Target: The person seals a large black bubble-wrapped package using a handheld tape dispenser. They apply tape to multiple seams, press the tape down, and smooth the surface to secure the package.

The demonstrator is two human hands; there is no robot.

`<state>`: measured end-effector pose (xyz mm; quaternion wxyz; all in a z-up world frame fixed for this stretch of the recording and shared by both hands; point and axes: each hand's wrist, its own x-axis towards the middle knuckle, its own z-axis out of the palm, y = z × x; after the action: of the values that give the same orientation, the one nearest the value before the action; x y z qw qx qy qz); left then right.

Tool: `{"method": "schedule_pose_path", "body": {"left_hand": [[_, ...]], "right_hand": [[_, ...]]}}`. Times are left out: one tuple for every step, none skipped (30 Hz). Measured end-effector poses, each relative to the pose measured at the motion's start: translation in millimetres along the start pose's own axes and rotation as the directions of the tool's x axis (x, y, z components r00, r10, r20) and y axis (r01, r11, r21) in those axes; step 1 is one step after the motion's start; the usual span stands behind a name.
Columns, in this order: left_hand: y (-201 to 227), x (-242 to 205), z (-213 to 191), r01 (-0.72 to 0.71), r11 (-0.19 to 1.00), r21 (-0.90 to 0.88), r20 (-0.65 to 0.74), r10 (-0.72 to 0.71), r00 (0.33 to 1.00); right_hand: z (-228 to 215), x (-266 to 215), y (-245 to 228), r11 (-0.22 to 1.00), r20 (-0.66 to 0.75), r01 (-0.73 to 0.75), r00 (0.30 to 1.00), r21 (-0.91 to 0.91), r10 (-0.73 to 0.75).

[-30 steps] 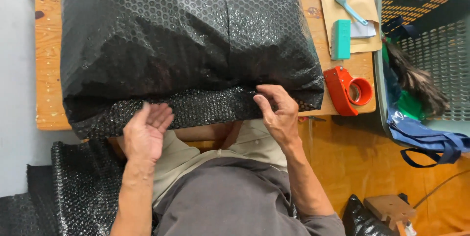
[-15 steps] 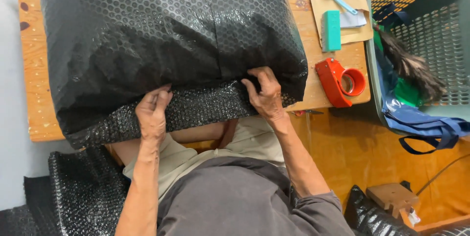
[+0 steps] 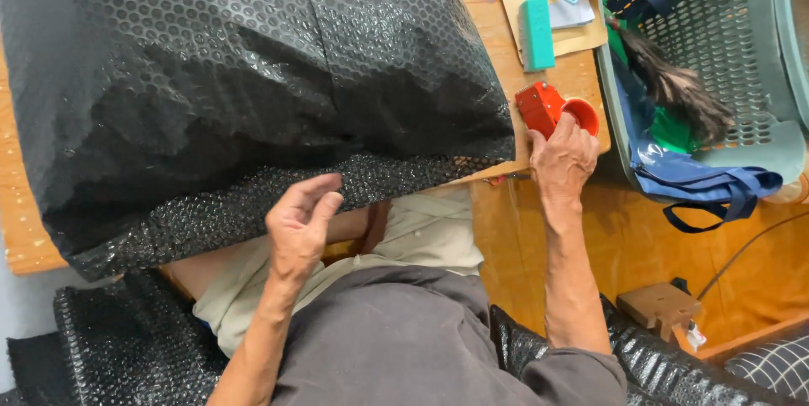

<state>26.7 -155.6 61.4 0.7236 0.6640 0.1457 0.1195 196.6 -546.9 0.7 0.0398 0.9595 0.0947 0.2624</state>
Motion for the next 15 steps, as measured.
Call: {"method": "schedule_pose_path", "body": {"left_hand": [[-6.1,-6.3,10.5,0.003,1.0,-0.001,0.003,-0.003,1.0],[-12.0,-12.4,21.0,0.059,0.997,-0.059,0.096,-0.053,0.994],[-17.9,-17.4,31.5,0.12,0.986,-0.112,0.194,-0.096,0.976],[-15.8,-20.7,37.0,0.122,0.986,-0.112,0.2,-0.098,0.975],[-13.2,-24.1,43.1,0.235,0.969,-0.074,0.302,-0.202,0.932],[-10.9,-27.5,49.2,0.339,0.94,-0.024,0.397,-0.303,0.867],[-4.0,-28.5,52.8,0.345,0.938,-0.024,0.402,-0.307,0.863],[2.4,-29.4,56.3,0.442,0.897,-0.004,0.447,-0.394,0.803],[9.6,-30.8,59.3,0.534,0.845,0.021,0.486,-0.475,0.733],[8.4,-29.9,62.2,0.54,0.841,0.023,0.488,-0.481,0.729],[6.6,-29.5,64.3,0.603,0.798,0.005,0.508,-0.521,0.686],[4.5,-29.3,66.1,0.663,0.749,-0.012,0.529,-0.558,0.639],[5.0,-29.5,67.9,0.669,0.743,-0.01,0.527,-0.565,0.635],[5.4,-29.6,69.0,0.702,0.711,-0.043,0.544,-0.573,0.613],[5.7,-30.9,68.9,0.734,0.674,-0.079,0.555,-0.582,0.594]], "right_hand": [[-6.5,-5.2,2.3,1.0,0.003,-0.002,1.0,-0.003,0.002],[-13.0,-10.1,4.6,0.992,0.078,-0.051,0.996,0.113,0.042],[-19.5,-14.7,6.7,0.969,0.155,-0.11,0.985,0.221,0.076],[-47.1,-17.5,-2.8,0.969,0.157,-0.114,0.984,0.217,0.081],[-74.8,-19.1,-12.1,0.885,0.265,-0.278,0.946,0.374,0.186],[-102.2,-20.7,-21.6,0.749,0.384,-0.438,0.885,0.497,0.262],[-121.1,-29.5,-28.6,0.751,0.388,-0.442,0.882,0.491,0.267],[-139.7,-38.3,-35.9,0.599,0.504,-0.591,0.797,0.54,0.333],[-158.3,-46.6,-43.7,0.421,0.621,-0.718,0.694,0.555,0.365],[-165.8,-56.6,-49.4,0.422,0.625,-0.722,0.689,0.549,0.367],[-173.0,-67.5,-55.8,0.279,0.659,-0.741,0.672,0.611,0.338],[-180.2,-78.5,-62.5,0.128,0.689,-0.745,0.657,0.654,0.305],[-180.1,-91.1,-66.4,0.127,0.696,-0.751,0.651,0.648,0.303],[-180.2,-103.9,-70.9,0.028,0.718,-0.745,0.652,0.667,0.243],[-179.9,-116.3,-75.9,-0.074,0.737,-0.737,0.654,0.672,0.174]]}}
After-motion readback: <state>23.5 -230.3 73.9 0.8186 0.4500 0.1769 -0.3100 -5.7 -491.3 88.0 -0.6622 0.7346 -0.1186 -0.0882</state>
